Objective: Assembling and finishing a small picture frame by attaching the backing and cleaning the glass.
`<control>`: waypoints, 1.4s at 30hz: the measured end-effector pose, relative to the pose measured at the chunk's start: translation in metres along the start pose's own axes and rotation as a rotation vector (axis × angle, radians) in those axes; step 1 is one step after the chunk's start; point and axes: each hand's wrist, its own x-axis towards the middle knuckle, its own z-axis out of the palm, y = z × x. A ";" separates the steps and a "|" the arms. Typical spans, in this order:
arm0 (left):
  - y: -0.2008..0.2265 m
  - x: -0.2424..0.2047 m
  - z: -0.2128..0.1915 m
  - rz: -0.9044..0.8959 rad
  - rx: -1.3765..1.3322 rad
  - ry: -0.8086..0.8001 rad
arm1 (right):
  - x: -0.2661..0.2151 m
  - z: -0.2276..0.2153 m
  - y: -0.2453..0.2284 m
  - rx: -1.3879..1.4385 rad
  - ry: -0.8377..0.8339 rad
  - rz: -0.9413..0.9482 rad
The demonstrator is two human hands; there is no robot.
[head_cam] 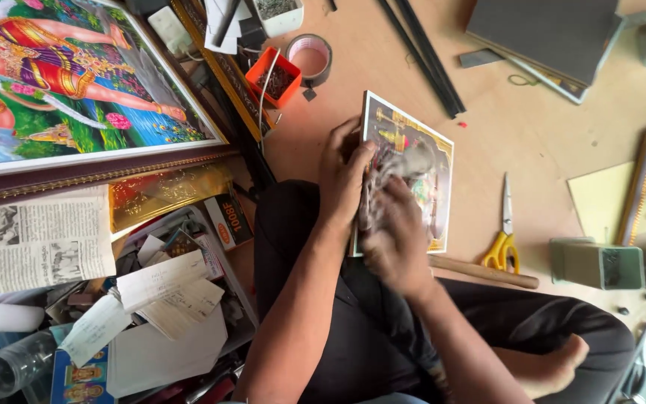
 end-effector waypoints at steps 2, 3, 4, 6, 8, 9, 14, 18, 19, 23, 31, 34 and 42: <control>0.018 0.000 -0.003 -0.169 -0.342 -0.150 | 0.016 0.009 -0.027 -0.086 -0.151 -0.294; 0.020 -0.003 -0.003 -0.185 -0.338 -0.133 | 0.022 0.011 -0.022 -0.080 -0.166 -0.277; 0.024 -0.005 -0.001 -0.228 -0.426 -0.139 | 0.029 0.013 -0.018 -0.045 -0.198 -0.242; 0.026 -0.002 0.006 -0.267 -0.519 -0.160 | 0.049 0.012 0.000 -0.020 -0.216 -0.213; 0.024 0.001 0.007 -0.255 -0.397 -0.141 | 0.069 0.012 0.024 0.063 -0.180 -0.125; 0.025 0.002 0.006 -0.254 -0.393 -0.127 | 0.077 0.012 0.039 0.072 -0.191 -0.124; 0.036 0.001 0.009 -0.215 -0.226 -0.143 | 0.078 -0.007 0.111 -0.018 -0.063 0.118; 0.028 0.001 0.007 -0.192 -0.147 -0.129 | 0.045 -0.013 0.128 -0.151 -0.004 0.156; 0.028 0.002 0.005 -0.146 -0.072 -0.119 | 0.032 -0.013 0.133 -0.259 0.008 0.154; 0.001 0.003 -0.016 -0.155 0.116 -0.091 | -0.014 -0.032 0.123 -0.606 0.033 0.130; 0.024 -0.001 0.011 -0.103 0.123 -0.273 | -0.044 -0.113 0.020 -0.574 -0.142 0.461; 0.050 -0.018 0.025 -0.238 0.094 -0.246 | -0.084 -0.182 -0.016 -0.492 0.015 0.607; 0.050 -0.033 0.043 0.210 0.177 -0.469 | -0.254 -0.333 0.054 -0.964 -0.318 1.252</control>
